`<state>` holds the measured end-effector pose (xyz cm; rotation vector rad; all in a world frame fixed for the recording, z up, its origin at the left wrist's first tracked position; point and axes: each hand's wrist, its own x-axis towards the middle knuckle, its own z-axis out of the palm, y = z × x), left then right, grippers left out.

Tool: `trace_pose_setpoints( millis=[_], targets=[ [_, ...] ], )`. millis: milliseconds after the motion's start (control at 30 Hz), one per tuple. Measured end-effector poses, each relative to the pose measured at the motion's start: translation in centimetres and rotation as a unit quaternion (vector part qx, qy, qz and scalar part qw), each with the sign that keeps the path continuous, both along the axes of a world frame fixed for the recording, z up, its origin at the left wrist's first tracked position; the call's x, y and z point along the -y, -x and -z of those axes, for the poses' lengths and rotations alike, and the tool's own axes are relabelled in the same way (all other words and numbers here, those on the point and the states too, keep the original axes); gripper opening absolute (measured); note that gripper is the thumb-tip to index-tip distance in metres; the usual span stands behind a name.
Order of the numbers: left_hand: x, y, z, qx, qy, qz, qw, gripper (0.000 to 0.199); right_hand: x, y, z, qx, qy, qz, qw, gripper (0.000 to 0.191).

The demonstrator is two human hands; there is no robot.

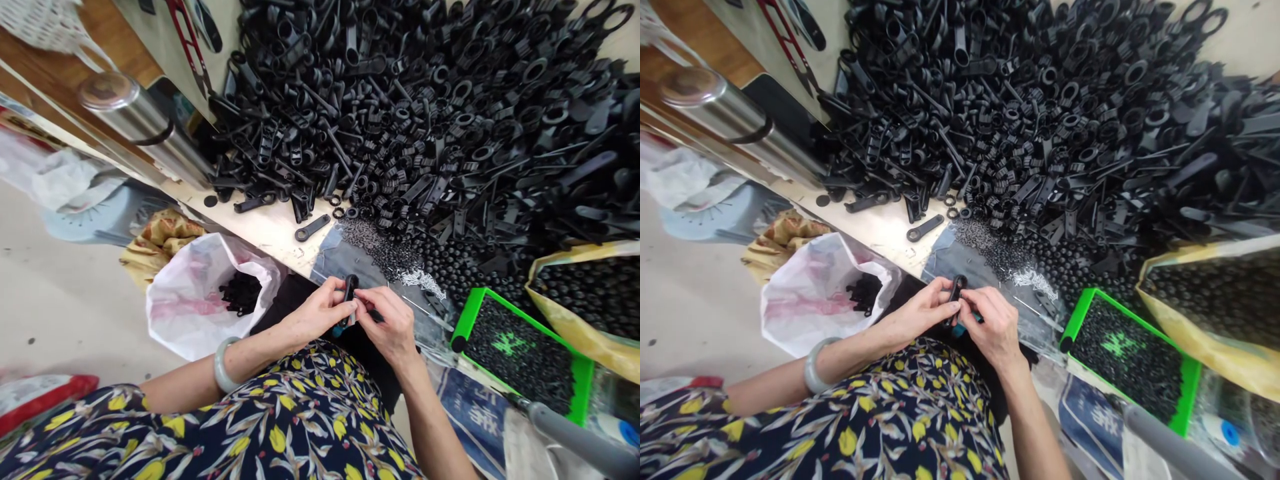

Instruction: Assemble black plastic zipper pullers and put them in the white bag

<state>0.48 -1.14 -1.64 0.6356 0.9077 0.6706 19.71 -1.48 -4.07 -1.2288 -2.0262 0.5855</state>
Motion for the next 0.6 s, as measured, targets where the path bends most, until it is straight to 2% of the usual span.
trace_pose_setpoints(
  millis=[133, 367, 600],
  targets=[
    [0.2, -0.1, 0.4, -0.018, -0.019, -0.006, 1.000, 0.044, 0.1, 0.1, -0.1, 0.033, -0.020, -0.009, 0.999, 0.023],
    [0.6, -0.3, 1.5, -0.028, -0.028, -0.001, 0.999, 0.041, 1.0, 0.6, -0.4, 0.117, -0.027, 0.014, 0.993, 0.019],
    [0.5, -0.3, 1.5, -0.032, -0.037, 0.005, 0.999, 0.034, 0.9, 0.7, -0.9, 0.121, -0.019, 0.025, 0.992, 0.015]
  ],
)
